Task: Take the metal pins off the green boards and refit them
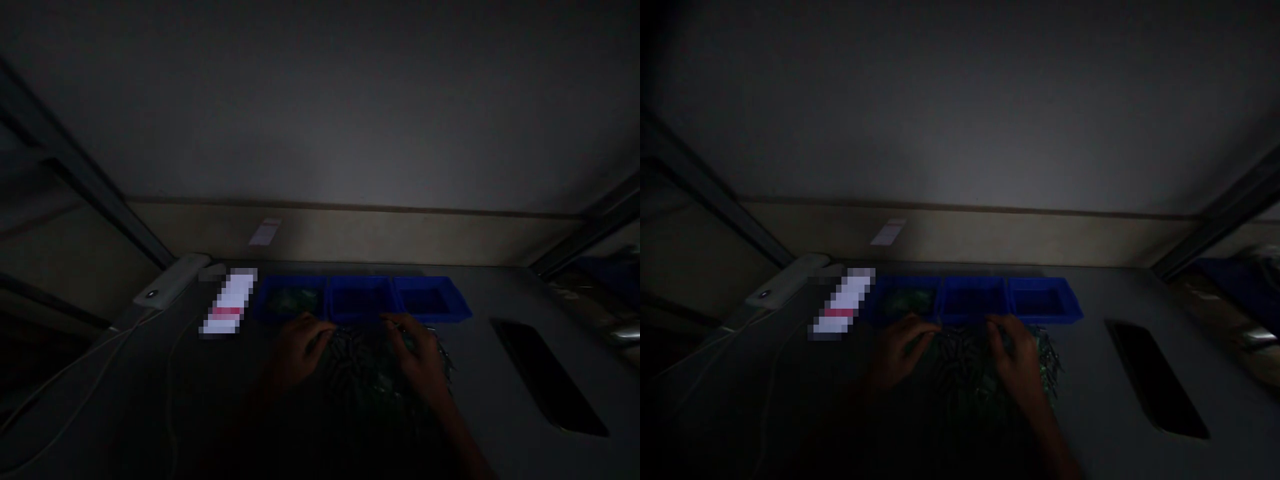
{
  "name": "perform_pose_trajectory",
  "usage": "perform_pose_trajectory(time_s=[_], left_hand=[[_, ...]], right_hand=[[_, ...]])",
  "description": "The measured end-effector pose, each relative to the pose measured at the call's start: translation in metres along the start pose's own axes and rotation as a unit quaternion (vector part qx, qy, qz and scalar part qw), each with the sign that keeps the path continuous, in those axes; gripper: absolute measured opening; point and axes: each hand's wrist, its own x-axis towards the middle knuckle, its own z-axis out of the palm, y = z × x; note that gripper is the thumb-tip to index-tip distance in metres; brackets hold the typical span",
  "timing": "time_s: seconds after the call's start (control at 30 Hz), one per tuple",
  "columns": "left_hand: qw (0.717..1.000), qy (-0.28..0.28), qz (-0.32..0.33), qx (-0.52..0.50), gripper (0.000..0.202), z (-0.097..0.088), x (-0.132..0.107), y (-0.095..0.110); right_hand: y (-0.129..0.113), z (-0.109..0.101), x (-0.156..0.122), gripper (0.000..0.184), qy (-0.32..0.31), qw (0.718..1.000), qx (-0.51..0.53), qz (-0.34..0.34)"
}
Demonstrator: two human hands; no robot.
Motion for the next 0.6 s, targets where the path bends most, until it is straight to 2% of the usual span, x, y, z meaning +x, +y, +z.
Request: perform_pose_trajectory(time_s=[0.1,0.17,0.23,0.33,0.47,0.6], left_hand=[[0.994,-0.094,-0.054,0.001,0.018,-0.015,-0.005,-0.009],[0.98,-0.173,-0.092,0.01,0.027,-0.025,-0.01,-0.015],[0.966,-0.221,-0.127,0.04,0.04,-0.028,-0.015,-0.017],[0.957,-0.232,-0.153,0.088,0.044,-0.022,-0.018,-0.011],[0.943,-0.256,-0.168,0.133,0.031,-0.013,-0.013,0.001],[0.934,-0.271,-0.168,0.161,0.017,-0.016,-0.006,0.007]], right_hand=[[0.0,0.0,0.0,0.021,-0.004,1.0,-0.001,0.009],[-0.001,0.003,-0.001,0.02,-0.021,1.0,0.002,0.007],[-0.001,0.007,-0.003,0.019,-0.041,0.999,0.006,0.0],[0.0,0.014,-0.006,0.018,-0.065,0.998,0.003,-0.017],[0.001,0.02,-0.009,0.019,-0.097,0.994,-0.021,-0.044],[-0.002,0.022,-0.009,0.019,-0.108,0.991,-0.035,-0.066]])
